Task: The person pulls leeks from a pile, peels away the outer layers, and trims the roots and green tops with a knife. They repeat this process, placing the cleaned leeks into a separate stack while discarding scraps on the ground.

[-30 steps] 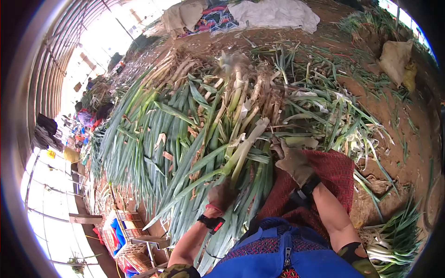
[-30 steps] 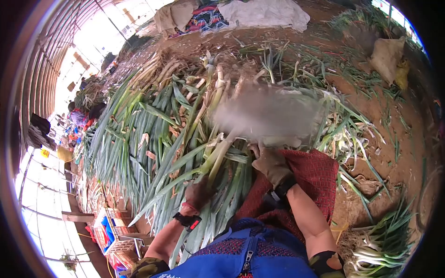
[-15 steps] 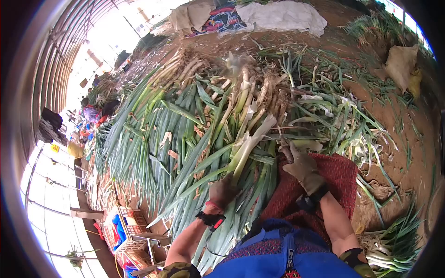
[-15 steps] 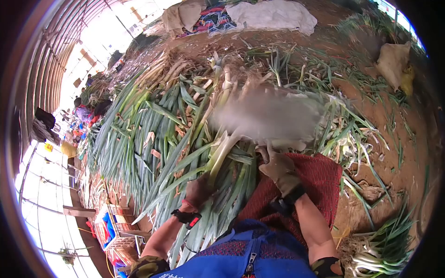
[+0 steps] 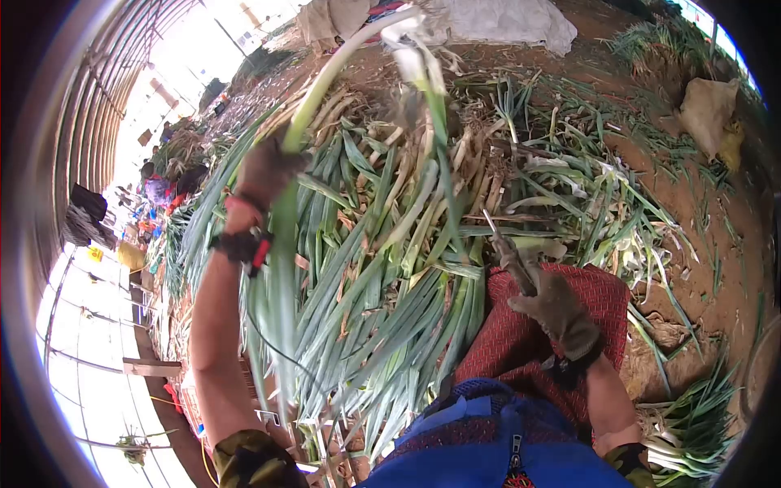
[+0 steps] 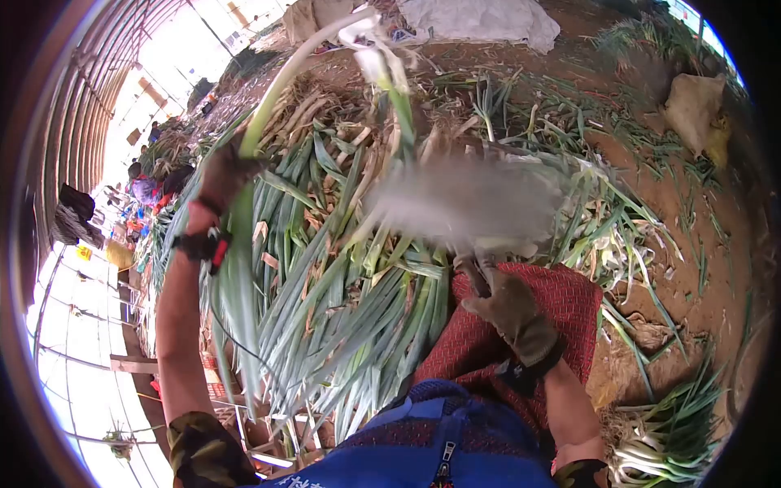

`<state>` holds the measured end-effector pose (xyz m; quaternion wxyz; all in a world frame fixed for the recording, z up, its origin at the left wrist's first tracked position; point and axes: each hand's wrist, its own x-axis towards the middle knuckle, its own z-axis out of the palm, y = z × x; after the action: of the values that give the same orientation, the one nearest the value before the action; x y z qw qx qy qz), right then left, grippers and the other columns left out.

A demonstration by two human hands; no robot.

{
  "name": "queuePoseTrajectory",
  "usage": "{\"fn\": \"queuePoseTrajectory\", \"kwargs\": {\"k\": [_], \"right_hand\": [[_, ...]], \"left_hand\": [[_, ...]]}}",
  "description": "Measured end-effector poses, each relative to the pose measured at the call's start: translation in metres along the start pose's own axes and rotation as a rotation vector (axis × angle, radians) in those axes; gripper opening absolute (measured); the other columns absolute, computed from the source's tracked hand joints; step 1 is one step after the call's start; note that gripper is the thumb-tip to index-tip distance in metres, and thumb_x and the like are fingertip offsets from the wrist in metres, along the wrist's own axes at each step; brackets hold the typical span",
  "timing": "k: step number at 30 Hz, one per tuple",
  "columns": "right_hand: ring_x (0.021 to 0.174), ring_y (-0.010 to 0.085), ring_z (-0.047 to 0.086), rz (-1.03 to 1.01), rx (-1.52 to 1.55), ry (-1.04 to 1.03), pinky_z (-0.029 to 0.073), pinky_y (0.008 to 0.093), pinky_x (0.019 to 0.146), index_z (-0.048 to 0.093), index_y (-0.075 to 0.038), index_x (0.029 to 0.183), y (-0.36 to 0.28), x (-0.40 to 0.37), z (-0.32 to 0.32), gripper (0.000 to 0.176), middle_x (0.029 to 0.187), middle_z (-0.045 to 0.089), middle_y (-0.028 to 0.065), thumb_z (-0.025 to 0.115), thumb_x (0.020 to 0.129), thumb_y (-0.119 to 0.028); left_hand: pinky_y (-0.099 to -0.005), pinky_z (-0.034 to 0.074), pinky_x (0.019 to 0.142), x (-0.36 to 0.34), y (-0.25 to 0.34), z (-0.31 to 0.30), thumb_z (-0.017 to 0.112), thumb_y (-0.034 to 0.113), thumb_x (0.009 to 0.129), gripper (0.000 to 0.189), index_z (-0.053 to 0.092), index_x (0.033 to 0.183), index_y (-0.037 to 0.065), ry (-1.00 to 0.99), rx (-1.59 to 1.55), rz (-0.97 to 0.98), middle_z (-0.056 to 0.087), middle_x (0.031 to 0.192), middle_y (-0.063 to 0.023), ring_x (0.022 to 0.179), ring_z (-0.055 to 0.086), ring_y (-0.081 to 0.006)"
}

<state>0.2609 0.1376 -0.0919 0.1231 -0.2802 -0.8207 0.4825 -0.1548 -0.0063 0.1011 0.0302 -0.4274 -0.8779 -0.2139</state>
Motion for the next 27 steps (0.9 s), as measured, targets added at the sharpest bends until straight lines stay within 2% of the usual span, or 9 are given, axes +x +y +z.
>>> {"fn": "queuePoseTrajectory", "kwargs": {"k": [6, 8, 10, 11, 14, 15, 19, 24, 27], "right_hand": [[0.088, 0.0426, 0.067, 0.064, -0.237, -0.174, 0.052, 0.0476, 0.076, 0.041, -0.005, 0.149, 0.022, -0.015, 0.042, 0.087, 0.096, 0.068, 0.0259, 0.076, 0.076, -0.036], [0.088, 0.0427, 0.067, 0.058, -0.243, -0.101, 0.052, 0.0482, 0.076, 0.04, -0.005, 0.149, 0.021, -0.012, 0.046, 0.088, 0.096, 0.068, 0.0254, 0.076, 0.075, -0.038], [0.089, 0.0425, 0.067, 0.016, -0.268, -0.11, 0.053, 0.0486, 0.077, 0.039, -0.006, 0.149, 0.021, -0.009, 0.05, 0.089, 0.096, 0.068, 0.025, 0.076, 0.075, -0.038], [0.089, 0.0422, 0.067, -0.02, -0.29, -0.154, 0.053, 0.0488, 0.077, 0.039, -0.006, 0.15, 0.022, -0.011, 0.054, 0.089, 0.096, 0.068, 0.0249, 0.076, 0.075, -0.037], [0.089, 0.0415, 0.067, -0.009, -0.324, -0.194, 0.053, 0.0495, 0.078, 0.037, -0.007, 0.152, 0.031, -0.005, 0.059, 0.091, 0.095, 0.068, 0.0252, 0.075, 0.074, -0.037], [0.089, 0.0412, 0.067, 0.014, -0.332, -0.198, 0.052, 0.0497, 0.078, 0.036, -0.008, 0.152, 0.035, -0.003, 0.06, 0.092, 0.095, 0.068, 0.0254, 0.075, 0.074, -0.037], [0.092, 0.0414, 0.068, 0.079, -0.417, 0.002, 0.053, 0.0496, 0.081, 0.034, -0.01, 0.154, 0.041, 0.0, 0.044, 0.094, 0.098, 0.069, 0.026, 0.073, 0.074, -0.04], [0.096, 0.0419, 0.068, 0.19, -0.422, -0.366, 0.054, 0.0503, 0.083, 0.031, -0.013, 0.156, 0.022, -0.028, 0.022, 0.097, 0.103, 0.07, 0.0247, 0.071, 0.072, -0.042], [0.092, 0.0423, 0.069, 0.239, -0.502, -0.175, 0.054, 0.0506, 0.081, 0.027, -0.012, 0.157, 0.045, -0.027, 0.019, 0.101, 0.1, 0.07, 0.0246, 0.071, 0.072, -0.043]], "left_hand": [[-0.0457, 0.054, 0.085, 0.064, -0.067, 0.042, 0.076, 0.04, 0.081, 0.069, 0.053, 0.143, 0.017, 0.35, 0.562, 0.193, 0.073, 0.103, -0.0172, 0.097, 0.071, -0.0328], [-0.0446, 0.055, 0.081, 0.046, -0.031, 0.081, 0.071, 0.04, 0.085, 0.039, 0.07, 0.114, 0.015, -0.101, 0.126, 0.019, 0.073, 0.089, -0.0135, 0.087, 0.071, -0.0317], [-0.0334, 0.056, 0.07, 0.021, -0.06, 0.175, 0.066, 0.024, 0.09, 0.018, 0.071, 0.102, 0.012, -0.296, 0.467, 0.503, 0.073, 0.083, -0.0087, 0.072, 0.069, -0.0228], [-0.0317, 0.055, 0.064, -0.012, -0.075, 0.224, 0.062, 0.02, 0.093, 0.017, 0.071, 0.104, 0.011, -0.471, -0.286, 0.734, 0.073, 0.082, -0.0053, 0.066, 0.067, -0.0182], [-0.032, 0.055, 0.062, -0.115, -0.02, 0.243, 0.067, 0.022, 0.089, 0.019, 0.074, 0.102, 0.009, -0.84, -0.478, -0.076, 0.071, 0.079, -0.0065, 0.065, 0.065, -0.0126], [-0.0369, 0.055, 0.069, -0.132, -0.036, 0.274, 0.069, 0.028, 0.086, 0.026, 0.074, 0.102, 0.009, -0.629, -0.38, 0.134, 0.072, 0.081, -0.0125, 0.07, 0.069, -0.0217], [-0.046, 0.054, 0.075, -0.165, -0.021, 0.288, 0.068, 0.033, 0.084, 0.028, 0.074, 0.101, 0.012, -0.375, -0.146, -0.012, 0.072, 0.091, -0.0186, 0.086, 0.068, -0.0393], [-0.0496, 0.054, 0.073, -0.181, 0.05, 0.285, 0.064, 0.038, 0.088, 0.028, 0.07, 0.099, 0.014, -0.319, -0.208, 0.157, 0.069, 0.093, -0.0173, 0.083, 0.068, -0.0396], [-0.0515, 0.054, 0.073, -0.181, 0.076, 0.305, 0.065, 0.039, 0.086, 0.03, 0.069, 0.1, 0.012, -0.41, -0.088, 0.103, 0.07, 0.094, -0.0172, 0.086, 0.069, -0.0392]]}}
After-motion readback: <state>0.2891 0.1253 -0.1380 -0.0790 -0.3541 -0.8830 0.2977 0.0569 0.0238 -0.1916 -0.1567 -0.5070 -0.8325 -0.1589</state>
